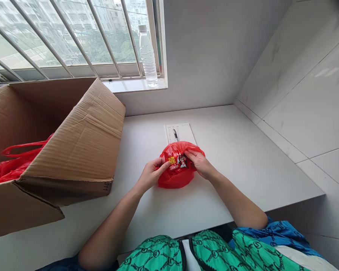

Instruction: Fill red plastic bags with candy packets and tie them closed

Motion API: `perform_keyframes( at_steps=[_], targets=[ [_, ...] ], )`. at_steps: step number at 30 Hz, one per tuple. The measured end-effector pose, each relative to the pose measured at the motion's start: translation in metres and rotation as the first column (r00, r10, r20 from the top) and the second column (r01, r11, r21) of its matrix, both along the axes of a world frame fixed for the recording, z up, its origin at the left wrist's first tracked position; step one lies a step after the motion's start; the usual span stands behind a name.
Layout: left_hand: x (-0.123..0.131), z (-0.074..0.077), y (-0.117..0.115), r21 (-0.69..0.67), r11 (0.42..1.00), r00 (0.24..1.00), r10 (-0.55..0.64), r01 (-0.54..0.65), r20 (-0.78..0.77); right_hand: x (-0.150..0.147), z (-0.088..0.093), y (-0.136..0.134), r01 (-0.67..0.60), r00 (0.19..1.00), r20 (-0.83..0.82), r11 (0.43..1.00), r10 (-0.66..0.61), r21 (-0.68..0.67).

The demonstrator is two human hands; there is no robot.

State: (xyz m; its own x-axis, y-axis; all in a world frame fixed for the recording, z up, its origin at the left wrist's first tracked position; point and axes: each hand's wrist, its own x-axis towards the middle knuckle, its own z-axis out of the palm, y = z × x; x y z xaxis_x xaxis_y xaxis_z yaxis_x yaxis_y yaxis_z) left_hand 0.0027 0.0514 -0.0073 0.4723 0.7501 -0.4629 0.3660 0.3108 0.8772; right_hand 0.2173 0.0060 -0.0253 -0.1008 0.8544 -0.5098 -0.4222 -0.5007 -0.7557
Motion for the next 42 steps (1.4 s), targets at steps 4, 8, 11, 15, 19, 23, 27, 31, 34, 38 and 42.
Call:
perform_keyframes(
  at_steps=[4, 8, 11, 15, 19, 23, 27, 31, 34, 38, 42],
  targets=[
    [-0.001, -0.001, 0.001, -0.040, 0.999, 0.999, -0.004, 0.006, 0.046, 0.001, -0.006, -0.001, -0.077, 0.948, 0.316, 0.987, 0.028, 0.143],
    [-0.001, 0.000, 0.001, -0.100, 0.995, 0.991, 0.029, -0.016, 0.128, 0.001, -0.005, -0.002, -0.139, 0.853, 0.521, 0.966, 0.004, 0.220],
    [-0.003, 0.000, 0.003, -0.041, 0.999, 0.993, 0.016, -0.011, 0.120, 0.000, -0.002, -0.002, -0.163, 0.827, 0.562, 0.954, -0.007, 0.251],
    [-0.007, -0.001, 0.006, 0.171, 0.985, 1.000, -0.024, 0.021, 0.012, 0.002, 0.003, -0.003, -0.170, 0.838, 0.545, 0.937, -0.024, 0.304],
    [-0.009, 0.001, 0.006, 0.285, 0.959, 1.000, -0.009, 0.009, -0.001, 0.004, 0.006, -0.005, -0.188, 0.838, 0.546, 0.925, -0.024, 0.329],
    [-0.007, 0.002, 0.004, 0.286, 0.956, 0.997, 0.058, -0.068, 0.042, 0.005, 0.006, -0.005, -0.179, 0.857, 0.515, 0.926, -0.018, 0.331],
    [-0.007, 0.000, 0.004, 0.274, 0.952, 0.991, 0.124, -0.134, 0.054, 0.004, 0.006, -0.005, -0.167, 0.881, 0.474, 0.930, -0.009, 0.328],
    [-0.008, -0.003, 0.004, 0.241, 0.958, 0.987, 0.137, -0.153, 0.082, 0.003, 0.006, -0.005, -0.173, 0.880, 0.475, 0.933, 0.002, 0.317],
    [-0.009, -0.002, 0.004, 0.249, 0.962, 0.993, 0.104, -0.116, 0.062, 0.004, 0.005, -0.005, -0.195, 0.854, 0.521, 0.931, 0.006, 0.310],
    [-0.011, 0.004, 0.001, 0.316, 0.933, 0.975, -0.118, 0.174, -0.189, 0.011, 0.003, -0.004, -0.192, 0.681, 0.730, 0.945, -0.065, 0.264],
    [-0.009, 0.009, -0.006, 0.443, 0.727, 0.830, -0.321, 0.524, -0.456, 0.019, 0.003, -0.002, -0.225, 0.376, 0.924, 0.961, -0.066, 0.160]
  ],
)
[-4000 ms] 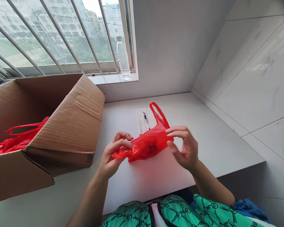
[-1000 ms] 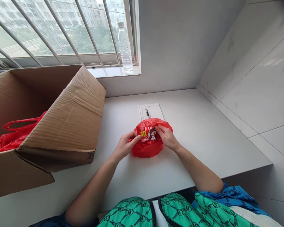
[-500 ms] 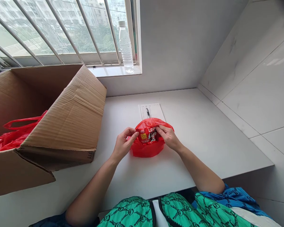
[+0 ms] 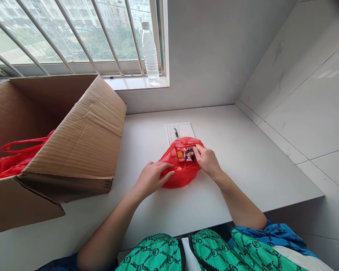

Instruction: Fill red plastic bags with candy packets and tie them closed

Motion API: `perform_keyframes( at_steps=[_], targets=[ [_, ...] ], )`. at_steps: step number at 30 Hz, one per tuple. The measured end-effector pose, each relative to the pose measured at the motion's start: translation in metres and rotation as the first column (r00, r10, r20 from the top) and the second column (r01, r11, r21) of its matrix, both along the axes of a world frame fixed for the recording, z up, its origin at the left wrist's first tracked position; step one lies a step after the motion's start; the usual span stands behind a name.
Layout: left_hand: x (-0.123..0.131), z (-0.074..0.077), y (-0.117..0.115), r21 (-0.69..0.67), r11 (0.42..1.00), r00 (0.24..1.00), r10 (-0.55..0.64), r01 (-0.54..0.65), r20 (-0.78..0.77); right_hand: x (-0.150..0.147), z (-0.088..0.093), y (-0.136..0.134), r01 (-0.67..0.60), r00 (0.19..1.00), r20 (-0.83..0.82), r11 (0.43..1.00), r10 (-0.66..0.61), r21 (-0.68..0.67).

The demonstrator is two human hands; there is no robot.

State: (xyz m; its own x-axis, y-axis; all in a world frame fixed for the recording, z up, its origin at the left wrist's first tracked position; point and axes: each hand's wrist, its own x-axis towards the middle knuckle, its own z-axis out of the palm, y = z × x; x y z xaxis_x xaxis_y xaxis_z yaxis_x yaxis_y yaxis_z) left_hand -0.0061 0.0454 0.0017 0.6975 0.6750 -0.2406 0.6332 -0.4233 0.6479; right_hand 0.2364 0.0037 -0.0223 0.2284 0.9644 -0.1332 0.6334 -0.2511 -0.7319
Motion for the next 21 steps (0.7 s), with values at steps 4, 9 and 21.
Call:
perform_keyframes(
  at_steps=[4, 9, 21],
  targets=[
    [0.006, 0.003, -0.008, 0.127, 0.974, 0.983, -0.185, 0.185, -0.014, -0.002, 0.008, -0.001, -0.094, 0.986, -0.145, 0.995, 0.088, -0.038],
    [0.009, 0.004, -0.013, 0.167, 0.936, 0.950, -0.308, 0.311, -0.044, 0.000, 0.017, -0.004, -0.308, 0.938, -0.205, 0.943, 0.280, -0.122],
    [0.012, 0.000, -0.027, 0.289, 0.888, 0.925, -0.293, 0.357, -0.243, -0.001, 0.015, -0.017, -0.403, 0.873, 0.114, 0.834, 0.473, -0.377]
  ],
)
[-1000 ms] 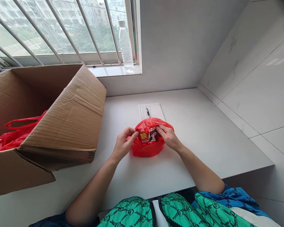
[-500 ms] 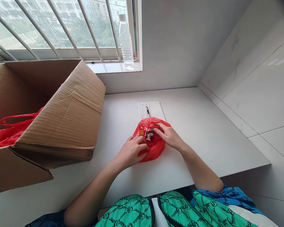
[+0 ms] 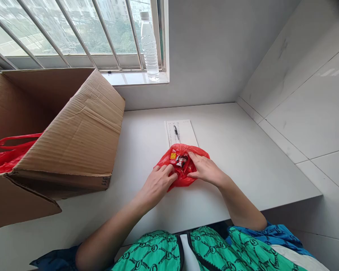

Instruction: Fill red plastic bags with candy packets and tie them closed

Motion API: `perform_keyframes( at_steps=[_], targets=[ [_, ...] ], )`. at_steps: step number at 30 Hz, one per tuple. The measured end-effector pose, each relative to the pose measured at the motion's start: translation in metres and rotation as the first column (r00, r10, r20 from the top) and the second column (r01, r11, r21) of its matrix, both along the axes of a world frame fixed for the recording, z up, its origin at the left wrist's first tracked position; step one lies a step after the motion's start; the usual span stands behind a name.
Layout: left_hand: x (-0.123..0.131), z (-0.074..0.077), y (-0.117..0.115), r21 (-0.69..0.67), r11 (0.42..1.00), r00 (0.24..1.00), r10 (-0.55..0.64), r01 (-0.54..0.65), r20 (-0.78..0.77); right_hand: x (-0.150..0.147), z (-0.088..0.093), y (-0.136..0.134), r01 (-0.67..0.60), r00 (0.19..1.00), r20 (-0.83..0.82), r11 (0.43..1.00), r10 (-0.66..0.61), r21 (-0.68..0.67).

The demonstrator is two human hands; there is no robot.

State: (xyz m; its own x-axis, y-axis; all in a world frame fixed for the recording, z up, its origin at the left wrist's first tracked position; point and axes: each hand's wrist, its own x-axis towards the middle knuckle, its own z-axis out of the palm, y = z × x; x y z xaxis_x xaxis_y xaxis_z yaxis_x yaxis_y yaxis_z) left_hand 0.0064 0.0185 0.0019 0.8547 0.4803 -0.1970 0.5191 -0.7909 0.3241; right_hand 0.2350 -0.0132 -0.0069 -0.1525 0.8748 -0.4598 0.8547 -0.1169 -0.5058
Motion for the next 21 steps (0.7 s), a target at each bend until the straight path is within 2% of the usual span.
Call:
perform_keyframes(
  at_steps=[4, 7, 11, 13, 18, 21],
  targets=[
    [-0.003, 0.001, 0.008, 0.089, 0.992, 0.996, 0.087, -0.085, -0.015, -0.002, -0.008, -0.003, 0.034, 0.984, 0.173, 0.994, -0.052, 0.107],
    [-0.008, 0.002, 0.007, 0.035, 0.995, 0.996, 0.091, -0.090, -0.002, -0.002, -0.006, -0.005, 0.005, 0.987, 0.158, 0.992, -0.025, 0.126],
    [-0.015, 0.004, 0.000, -0.057, 0.992, 0.993, 0.115, -0.116, -0.027, 0.000, 0.004, -0.006, -0.013, 0.992, 0.126, 0.999, 0.008, 0.042],
    [-0.021, 0.008, 0.000, -0.088, 0.990, 0.994, 0.112, -0.112, -0.012, 0.004, 0.010, -0.006, -0.020, 0.995, 0.097, 0.999, 0.016, 0.042],
    [-0.043, 0.021, 0.006, -0.086, 0.978, 0.977, 0.197, -0.190, 0.085, 0.020, 0.022, -0.013, 0.079, 0.991, 0.086, 0.970, -0.101, 0.228],
    [-0.047, 0.028, 0.009, -0.063, 0.979, 0.974, 0.198, -0.192, 0.107, 0.023, 0.025, -0.014, 0.074, 0.993, 0.062, 0.950, -0.097, 0.302]
  ],
)
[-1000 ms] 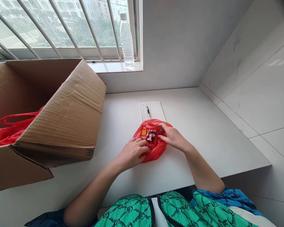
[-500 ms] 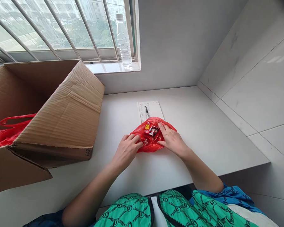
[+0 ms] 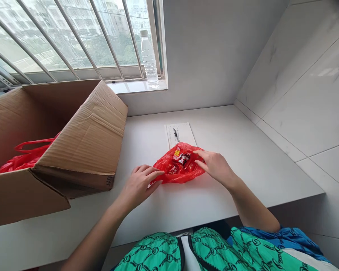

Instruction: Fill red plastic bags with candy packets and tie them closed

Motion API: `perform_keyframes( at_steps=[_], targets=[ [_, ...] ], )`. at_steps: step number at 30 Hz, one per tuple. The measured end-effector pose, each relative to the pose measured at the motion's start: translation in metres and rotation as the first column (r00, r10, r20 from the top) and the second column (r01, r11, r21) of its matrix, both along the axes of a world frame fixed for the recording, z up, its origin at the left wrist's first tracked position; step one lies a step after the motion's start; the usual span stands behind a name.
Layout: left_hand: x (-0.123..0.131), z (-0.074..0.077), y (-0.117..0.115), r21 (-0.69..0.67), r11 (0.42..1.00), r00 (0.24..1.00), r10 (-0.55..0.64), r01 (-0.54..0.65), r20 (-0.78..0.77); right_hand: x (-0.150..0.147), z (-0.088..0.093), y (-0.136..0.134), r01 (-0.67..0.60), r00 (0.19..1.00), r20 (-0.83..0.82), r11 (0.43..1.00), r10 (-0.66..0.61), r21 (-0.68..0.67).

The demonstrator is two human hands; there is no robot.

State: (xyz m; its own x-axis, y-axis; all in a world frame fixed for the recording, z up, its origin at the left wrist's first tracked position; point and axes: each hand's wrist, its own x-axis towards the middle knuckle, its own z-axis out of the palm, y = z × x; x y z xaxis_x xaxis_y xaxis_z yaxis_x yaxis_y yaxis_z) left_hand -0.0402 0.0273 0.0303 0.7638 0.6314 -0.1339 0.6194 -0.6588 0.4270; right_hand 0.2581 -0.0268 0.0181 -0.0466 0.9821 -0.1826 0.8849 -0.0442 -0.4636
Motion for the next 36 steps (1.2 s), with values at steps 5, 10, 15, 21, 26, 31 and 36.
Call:
perform_keyframes(
  at_steps=[5, 10, 15, 21, 26, 31, 36],
  targets=[
    [0.009, 0.013, 0.003, 0.048, 0.978, 0.977, 0.207, -0.205, -0.057, -0.004, 0.004, 0.011, -0.047, 0.995, 0.098, 0.988, 0.033, 0.146],
    [0.001, 0.014, -0.002, -0.105, 0.908, 0.876, 0.354, -0.406, -0.329, 0.007, -0.013, 0.019, -0.202, 0.938, 0.326, 0.953, 0.121, 0.228],
    [-0.008, 0.003, -0.010, -0.298, 0.898, 0.941, 0.273, -0.324, -0.201, 0.012, -0.038, 0.020, -0.214, 0.919, 0.374, 0.954, 0.124, 0.209],
    [-0.018, -0.001, -0.002, -0.365, 0.870, 0.917, 0.388, -0.332, 0.090, 0.014, -0.034, 0.030, -0.126, 0.968, 0.242, 0.962, 0.066, 0.244],
    [-0.032, 0.007, -0.001, -0.373, 0.909, 0.959, 0.252, -0.188, 0.131, 0.023, -0.023, 0.026, 0.047, 0.999, -0.032, 0.963, -0.040, 0.265],
    [-0.011, 0.025, -0.006, -0.204, 0.957, 0.964, 0.236, -0.208, 0.125, 0.016, -0.013, 0.022, 0.060, 0.991, -0.135, 0.941, -0.015, 0.332],
    [0.042, 0.010, 0.006, -0.061, 0.997, 0.994, -0.032, 0.039, 0.104, -0.007, -0.013, 0.037, -0.162, 0.967, -0.132, 0.929, 0.216, 0.334]
  ],
)
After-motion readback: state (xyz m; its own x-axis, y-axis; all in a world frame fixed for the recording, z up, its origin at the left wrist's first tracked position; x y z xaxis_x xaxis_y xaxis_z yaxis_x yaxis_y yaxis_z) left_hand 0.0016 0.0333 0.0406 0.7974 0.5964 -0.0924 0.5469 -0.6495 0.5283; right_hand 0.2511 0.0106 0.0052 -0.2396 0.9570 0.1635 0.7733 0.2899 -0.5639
